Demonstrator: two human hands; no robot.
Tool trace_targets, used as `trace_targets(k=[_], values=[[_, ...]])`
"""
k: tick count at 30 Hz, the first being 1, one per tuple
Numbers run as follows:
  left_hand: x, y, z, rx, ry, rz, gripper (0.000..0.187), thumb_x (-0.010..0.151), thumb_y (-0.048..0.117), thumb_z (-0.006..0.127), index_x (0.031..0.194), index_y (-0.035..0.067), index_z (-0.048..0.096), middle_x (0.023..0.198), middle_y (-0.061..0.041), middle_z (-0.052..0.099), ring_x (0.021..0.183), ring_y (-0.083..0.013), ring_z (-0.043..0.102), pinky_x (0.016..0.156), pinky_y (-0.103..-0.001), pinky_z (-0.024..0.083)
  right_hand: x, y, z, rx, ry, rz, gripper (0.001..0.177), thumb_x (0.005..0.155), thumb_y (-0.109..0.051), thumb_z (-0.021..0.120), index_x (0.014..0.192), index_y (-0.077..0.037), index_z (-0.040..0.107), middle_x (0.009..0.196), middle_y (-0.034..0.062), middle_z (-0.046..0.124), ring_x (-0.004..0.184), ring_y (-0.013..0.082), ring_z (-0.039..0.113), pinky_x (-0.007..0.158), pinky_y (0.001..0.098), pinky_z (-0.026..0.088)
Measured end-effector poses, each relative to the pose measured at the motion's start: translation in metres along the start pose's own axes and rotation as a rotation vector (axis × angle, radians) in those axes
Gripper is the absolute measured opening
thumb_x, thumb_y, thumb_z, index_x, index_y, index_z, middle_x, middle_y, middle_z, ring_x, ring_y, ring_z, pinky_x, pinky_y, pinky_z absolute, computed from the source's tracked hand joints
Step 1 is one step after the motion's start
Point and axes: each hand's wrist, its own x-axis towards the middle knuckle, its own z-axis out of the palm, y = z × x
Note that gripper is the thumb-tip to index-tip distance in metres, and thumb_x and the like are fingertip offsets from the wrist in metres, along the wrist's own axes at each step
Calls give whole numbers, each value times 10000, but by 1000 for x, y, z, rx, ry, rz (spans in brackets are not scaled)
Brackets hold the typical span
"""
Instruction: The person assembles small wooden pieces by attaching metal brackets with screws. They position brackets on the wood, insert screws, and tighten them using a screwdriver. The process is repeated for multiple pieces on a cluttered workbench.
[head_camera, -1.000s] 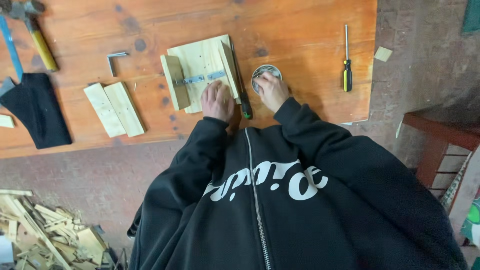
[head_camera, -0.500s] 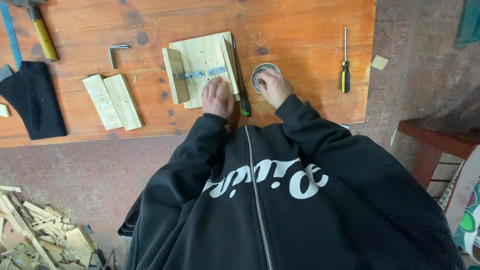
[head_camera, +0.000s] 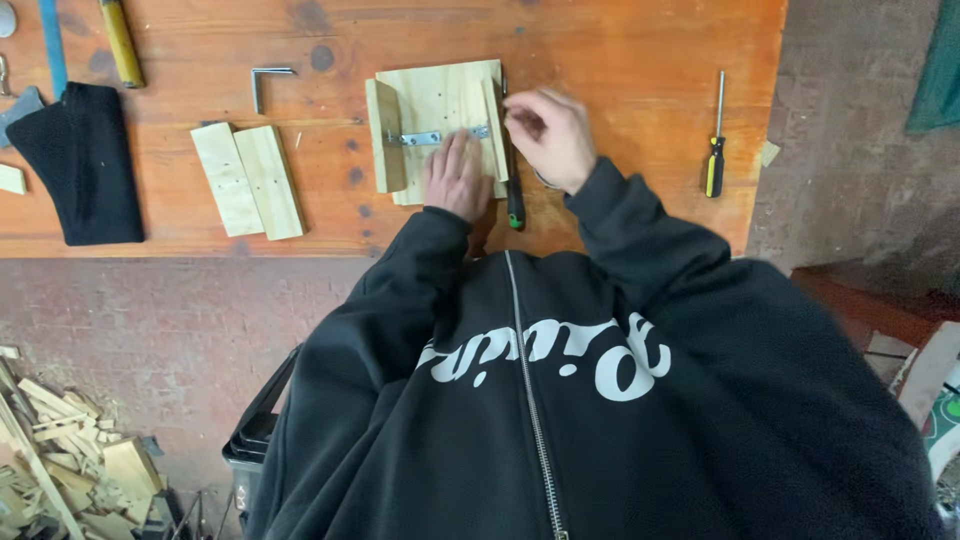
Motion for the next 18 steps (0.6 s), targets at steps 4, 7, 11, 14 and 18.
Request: trace_targets(k=[4,7,11,14,18], values=[[7,-4,-6,84,21,58,689,910,523,677,1440,98,562,1462,-163,518,1382,-338,466,1124,-511,403,39,21,37,-215,-267,-207,112,875,-21,771,957,-93,749,837,97,708,798,331,664,682,437,541],[5,-8,-5,63,71,70,671,905,545,677,1392,89,616,1434,-129,540,1372,-334,474,1124,-509,413,53,49,74,-503,-461,-333,75,868,-124,775,902,-187,756,829,19,718,913,256,620,841,423,476],[2,-14,1,41,25,80,627,968,548,564,1403,98,613,1460,-120,532,1421,-329,429,1166,-506,355,51,92,119,-884,-698,-404,75,834,-283,715,767,-287,750,690,-10,699,947,201,566,960,433,368],[4,-20,3,58,57,139,657,942,538,578,1399,67,605,1468,-141,513,1430,-346,423,1160,-489,371,36,124,137,-1048,-861,-284,228,798,-309,756,976,-182,822,915,88,778,1175,258,595,1207,627,162],[0,-19,1,-2,49,119,668,933,514,587,1410,47,586,1489,-159,484,1443,-358,406,1180,-493,347,15,138,142,-1147,-869,-239,209,831,-262,703,969,-167,828,892,70,783,1092,255,649,1230,709,-20]])
